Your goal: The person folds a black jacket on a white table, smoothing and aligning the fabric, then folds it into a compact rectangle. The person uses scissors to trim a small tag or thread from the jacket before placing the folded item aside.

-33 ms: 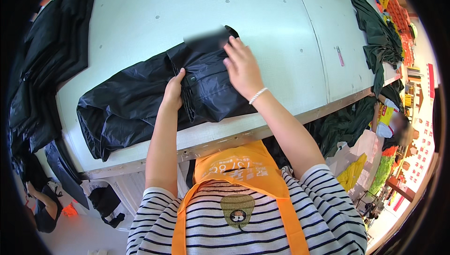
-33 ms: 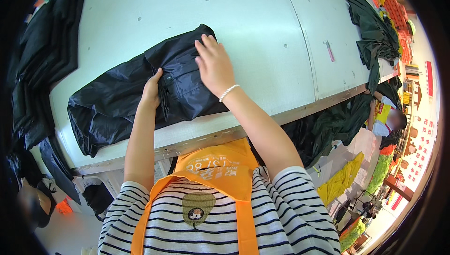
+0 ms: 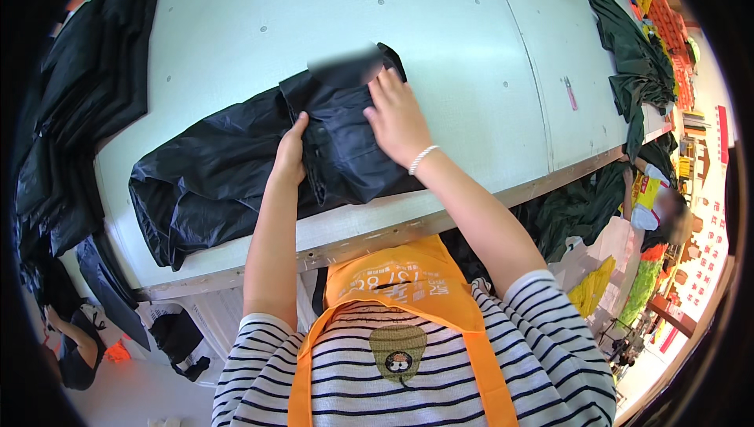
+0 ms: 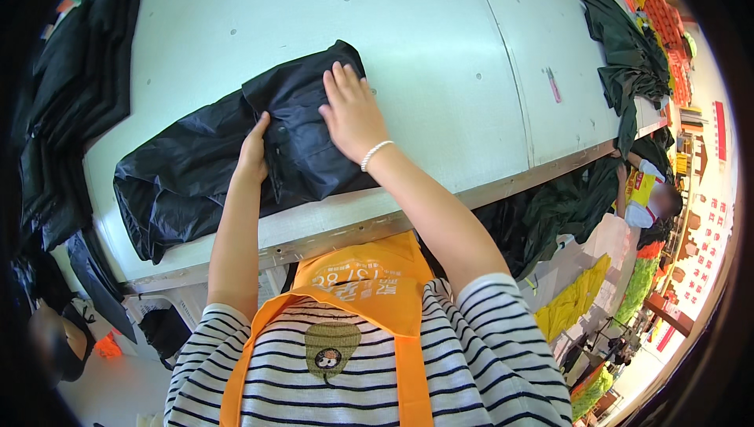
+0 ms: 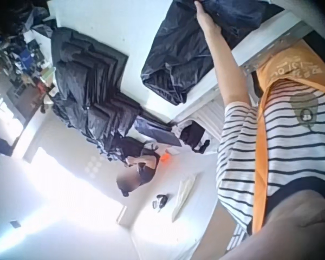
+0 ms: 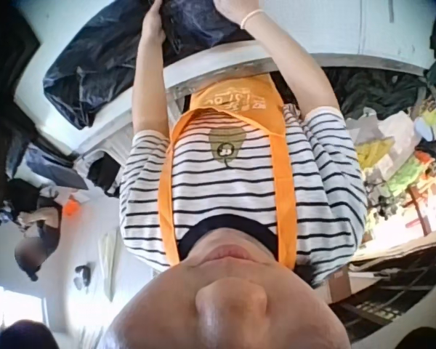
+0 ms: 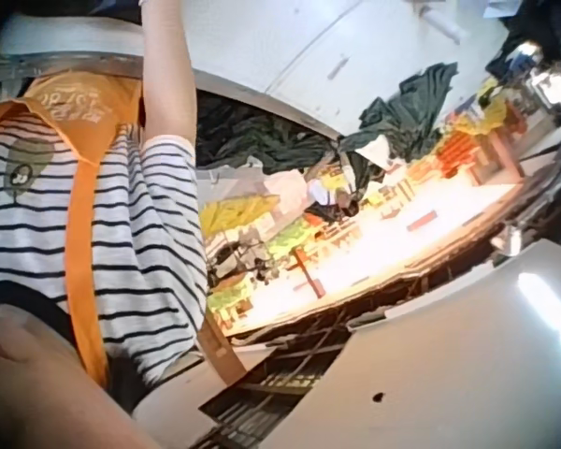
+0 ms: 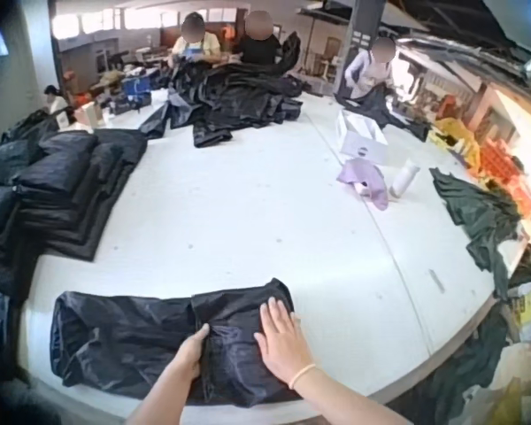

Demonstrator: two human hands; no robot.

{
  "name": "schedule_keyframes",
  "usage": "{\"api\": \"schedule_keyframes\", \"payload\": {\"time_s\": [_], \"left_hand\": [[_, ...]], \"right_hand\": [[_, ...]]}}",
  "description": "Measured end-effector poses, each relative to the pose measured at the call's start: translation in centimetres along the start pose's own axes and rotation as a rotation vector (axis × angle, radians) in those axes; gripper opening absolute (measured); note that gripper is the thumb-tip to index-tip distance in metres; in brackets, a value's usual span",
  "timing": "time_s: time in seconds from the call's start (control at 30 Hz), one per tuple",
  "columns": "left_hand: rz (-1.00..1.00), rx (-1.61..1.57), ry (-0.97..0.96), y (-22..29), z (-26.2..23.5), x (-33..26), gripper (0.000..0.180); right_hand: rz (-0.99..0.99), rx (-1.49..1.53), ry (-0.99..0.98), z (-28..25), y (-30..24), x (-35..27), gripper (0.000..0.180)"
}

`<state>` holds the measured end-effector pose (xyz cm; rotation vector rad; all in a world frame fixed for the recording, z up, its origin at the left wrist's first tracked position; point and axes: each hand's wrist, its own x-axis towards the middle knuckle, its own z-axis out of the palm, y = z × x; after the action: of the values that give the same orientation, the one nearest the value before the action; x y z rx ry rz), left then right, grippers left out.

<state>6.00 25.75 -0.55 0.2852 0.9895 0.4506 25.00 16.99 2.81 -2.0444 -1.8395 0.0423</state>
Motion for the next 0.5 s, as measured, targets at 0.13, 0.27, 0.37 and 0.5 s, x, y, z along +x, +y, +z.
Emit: {"api": "schedule_keyframes", "payload": {"time_s": [0.13, 0.27, 0.37, 0.5], "left_hand": [[0.174, 0.324, -0.061, -0.6, -0.3, -0.7, 0.051], [0.077, 0.331, 0.042, -0.2, -1.0, 0.1, 0.037], [0.078, 0.231, 0.044, 0.0, -1.2, -0.3, 0.031], [0.028, 0.153, -0.009, 0.4, -3.1, 0.5, 0.029]], "right_hand": [[0.045, -0.049, -0.096, 3.2, -0.3, -1.0, 0.059], [0.025, 0.083, -0.063, 3.3, 0.2, 0.0, 0.043], [0.040, 0.504, -0.003, 0.5, 2.1, 4.4, 0.019], [-0.156, 0.107, -0.042, 4.2, 2.2, 4.1, 0.047]]}}
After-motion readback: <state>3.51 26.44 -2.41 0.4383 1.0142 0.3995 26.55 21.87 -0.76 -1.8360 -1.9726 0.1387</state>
